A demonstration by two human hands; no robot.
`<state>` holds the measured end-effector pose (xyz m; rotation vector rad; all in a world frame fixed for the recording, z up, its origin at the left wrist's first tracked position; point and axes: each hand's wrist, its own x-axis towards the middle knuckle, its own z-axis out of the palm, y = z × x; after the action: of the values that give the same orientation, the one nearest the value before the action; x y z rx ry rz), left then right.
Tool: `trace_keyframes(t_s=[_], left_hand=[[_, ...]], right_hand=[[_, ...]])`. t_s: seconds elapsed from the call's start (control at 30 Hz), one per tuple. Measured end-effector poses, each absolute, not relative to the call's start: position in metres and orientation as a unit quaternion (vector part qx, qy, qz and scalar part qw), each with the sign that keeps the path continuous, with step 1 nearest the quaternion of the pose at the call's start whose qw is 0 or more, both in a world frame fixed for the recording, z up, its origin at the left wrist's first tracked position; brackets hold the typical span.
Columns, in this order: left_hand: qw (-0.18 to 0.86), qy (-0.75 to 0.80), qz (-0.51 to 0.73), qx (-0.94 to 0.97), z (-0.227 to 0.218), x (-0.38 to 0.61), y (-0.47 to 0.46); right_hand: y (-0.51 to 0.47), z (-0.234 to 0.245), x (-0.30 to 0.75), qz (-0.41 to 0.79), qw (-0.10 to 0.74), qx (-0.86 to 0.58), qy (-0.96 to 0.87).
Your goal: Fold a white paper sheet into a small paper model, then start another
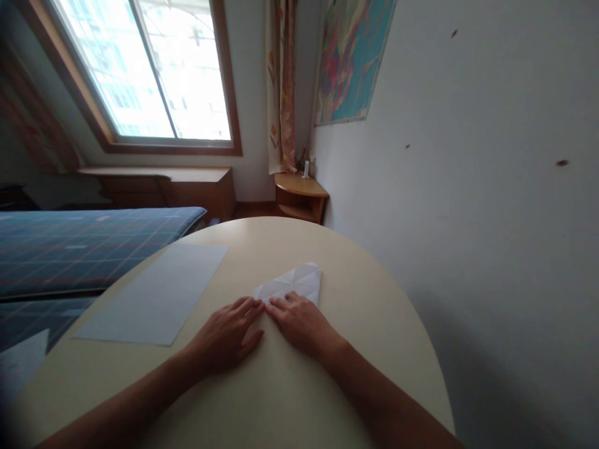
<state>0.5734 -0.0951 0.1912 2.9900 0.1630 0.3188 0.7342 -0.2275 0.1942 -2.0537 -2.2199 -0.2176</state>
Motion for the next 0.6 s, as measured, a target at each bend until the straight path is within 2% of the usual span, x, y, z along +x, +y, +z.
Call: trace_keyframes(t_s=[0.17, 0.6], left_hand=[[0.071, 0.069, 0.109, 0.989, 0.194, 0.576, -0.101], [0.055, 0.074, 0.101, 0.991, 0.194, 0.576, -0.103]], right_hand=[[-0.225, 0.201, 0.728, -0.078, 0.020, -0.689, -0.720], [-0.233, 0.213, 0.736, -0.045, 0.012, -0.692, -0.721]])
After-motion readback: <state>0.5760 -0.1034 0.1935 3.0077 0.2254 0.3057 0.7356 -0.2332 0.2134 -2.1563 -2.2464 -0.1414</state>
